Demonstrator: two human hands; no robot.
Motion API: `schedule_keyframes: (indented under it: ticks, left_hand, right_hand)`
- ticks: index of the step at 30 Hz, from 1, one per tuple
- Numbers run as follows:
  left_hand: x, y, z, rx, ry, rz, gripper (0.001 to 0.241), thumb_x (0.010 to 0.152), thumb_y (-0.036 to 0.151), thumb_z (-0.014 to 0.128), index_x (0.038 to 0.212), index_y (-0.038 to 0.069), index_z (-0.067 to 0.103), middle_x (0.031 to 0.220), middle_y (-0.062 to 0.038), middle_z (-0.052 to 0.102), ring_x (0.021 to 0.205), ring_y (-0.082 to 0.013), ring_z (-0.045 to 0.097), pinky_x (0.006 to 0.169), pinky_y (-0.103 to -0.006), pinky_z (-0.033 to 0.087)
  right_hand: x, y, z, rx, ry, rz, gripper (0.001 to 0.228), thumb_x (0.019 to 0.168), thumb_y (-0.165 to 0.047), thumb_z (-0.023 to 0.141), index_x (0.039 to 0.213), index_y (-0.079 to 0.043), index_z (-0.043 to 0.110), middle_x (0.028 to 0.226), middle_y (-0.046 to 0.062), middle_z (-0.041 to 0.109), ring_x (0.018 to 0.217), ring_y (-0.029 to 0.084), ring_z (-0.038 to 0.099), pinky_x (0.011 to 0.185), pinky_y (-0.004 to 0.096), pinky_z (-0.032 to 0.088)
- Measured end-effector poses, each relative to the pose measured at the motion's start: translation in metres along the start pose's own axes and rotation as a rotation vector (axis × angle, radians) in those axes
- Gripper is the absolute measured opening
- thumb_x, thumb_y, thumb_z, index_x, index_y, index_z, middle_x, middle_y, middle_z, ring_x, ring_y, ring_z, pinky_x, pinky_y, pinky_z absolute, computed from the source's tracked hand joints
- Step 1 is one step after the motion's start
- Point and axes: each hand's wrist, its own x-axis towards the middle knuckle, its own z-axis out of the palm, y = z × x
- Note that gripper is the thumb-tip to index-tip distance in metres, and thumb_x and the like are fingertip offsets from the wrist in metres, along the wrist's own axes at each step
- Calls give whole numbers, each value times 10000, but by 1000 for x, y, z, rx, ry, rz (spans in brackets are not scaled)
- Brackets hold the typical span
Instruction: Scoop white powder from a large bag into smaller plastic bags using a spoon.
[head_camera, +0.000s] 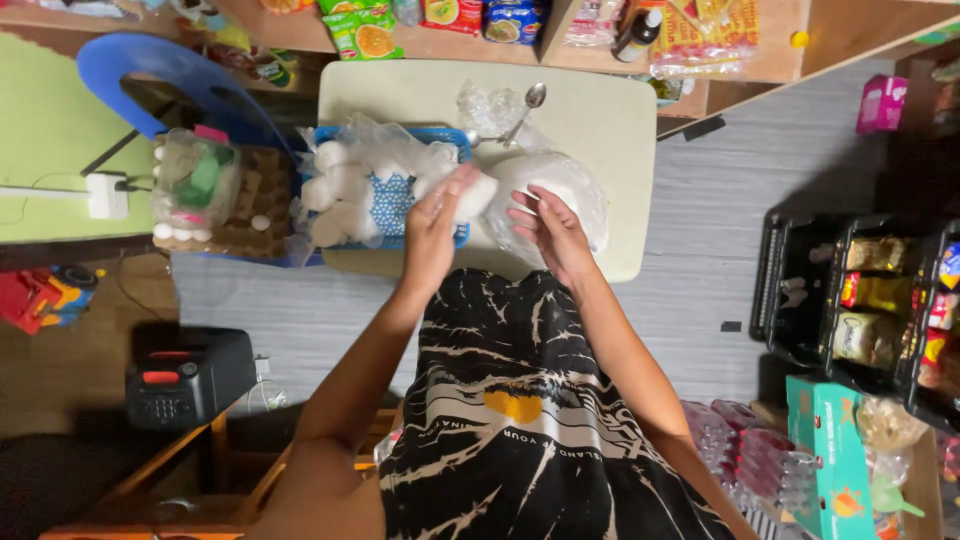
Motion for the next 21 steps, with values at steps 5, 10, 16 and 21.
schedule_keyframes:
  ticks: [5, 10, 16, 21]
  left_hand:
    - [30, -54, -72, 176, 92, 157, 372, 1108, 188, 490, 1353, -56, 628, 1359, -154, 689, 1288, -202, 627, 1140, -316, 435]
    - [58, -125, -123, 288, 121, 201, 351, 1097, 165, 513, 1366, -36, 617, 1371, -135, 684, 1284, -201, 636, 1108, -308, 455]
    - [70, -173, -123, 554, 155, 86, 365, 1089, 228, 525, 1361, 27, 664, 1271, -138, 713, 1196, -170, 679, 1027, -286, 487]
    - [68, -224, -126, 338, 192, 133, 397, 1077, 255, 544, 1355, -14, 633, 1325, -138, 703, 1226, -181, 644, 1054, -301, 466]
  right_hand:
    - [1, 20, -34, -90, 82, 15, 256, 1084, -289, 565, 989, -69, 655, 1280, 151, 706, 1070, 213, 712, 895, 337, 557]
    - [-3, 26, -47, -108, 105, 30, 383, 1106, -309, 571, 791, -94, 605, 1199, 155, 740, 986, 201, 733, 835, 324, 560]
    - [-14, 16, -35, -243, 203, 114, 258, 1073, -285, 565, 970, -77, 680, 1174, 120, 737, 948, 174, 705, 804, 301, 531]
    - [-22, 16, -38, -296, 220, 139, 236, 1064, -250, 558, 1104, -53, 682, 1178, 84, 737, 969, 160, 705, 802, 293, 537]
